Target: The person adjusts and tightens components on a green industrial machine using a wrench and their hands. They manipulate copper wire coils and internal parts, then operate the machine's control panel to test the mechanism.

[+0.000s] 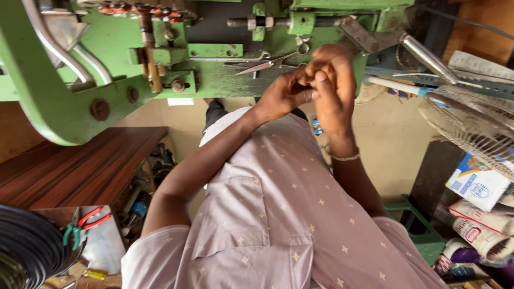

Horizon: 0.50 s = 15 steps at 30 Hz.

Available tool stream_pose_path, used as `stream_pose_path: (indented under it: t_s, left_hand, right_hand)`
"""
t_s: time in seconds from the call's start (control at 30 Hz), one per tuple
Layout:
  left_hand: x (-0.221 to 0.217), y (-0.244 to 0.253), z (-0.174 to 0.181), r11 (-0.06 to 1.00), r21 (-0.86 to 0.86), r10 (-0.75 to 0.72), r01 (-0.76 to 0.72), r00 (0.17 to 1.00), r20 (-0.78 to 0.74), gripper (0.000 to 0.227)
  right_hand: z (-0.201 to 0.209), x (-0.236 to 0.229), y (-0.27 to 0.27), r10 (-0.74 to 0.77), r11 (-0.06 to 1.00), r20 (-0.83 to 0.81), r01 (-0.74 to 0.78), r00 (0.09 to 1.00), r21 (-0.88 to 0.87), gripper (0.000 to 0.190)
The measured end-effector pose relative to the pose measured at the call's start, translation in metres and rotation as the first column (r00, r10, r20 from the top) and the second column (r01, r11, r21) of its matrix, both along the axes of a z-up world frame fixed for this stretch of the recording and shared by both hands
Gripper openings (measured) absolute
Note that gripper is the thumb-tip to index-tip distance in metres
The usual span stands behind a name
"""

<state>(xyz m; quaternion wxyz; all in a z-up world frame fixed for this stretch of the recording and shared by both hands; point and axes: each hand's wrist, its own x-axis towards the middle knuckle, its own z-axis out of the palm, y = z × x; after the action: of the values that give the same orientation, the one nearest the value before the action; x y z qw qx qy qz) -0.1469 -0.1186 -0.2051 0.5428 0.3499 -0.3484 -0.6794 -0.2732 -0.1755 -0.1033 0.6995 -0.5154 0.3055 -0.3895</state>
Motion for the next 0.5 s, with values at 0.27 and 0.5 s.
stream_pose_path:
  t_s: [0.27, 0.5]
  left_hand:
    - [0.080, 0.047, 0.021, 0.961, -0.179, 0.274, -0.208, 0.666, 0.694, 0.012]
    - [0.084, 0.064, 0.044, 0.952, -0.157, 0.304, -0.262, 0.767, 0.565, 0.013]
  right_hand:
    - [-0.005, -0.076, -0.056, 0.011, 0.850, -0.692, -0.371, 0.722, -0.374, 0.025]
    - [-0.053, -0.037, -0.063, -0.103, 0.648, -0.689, -0.478, 0.717, -0.593, 0.022]
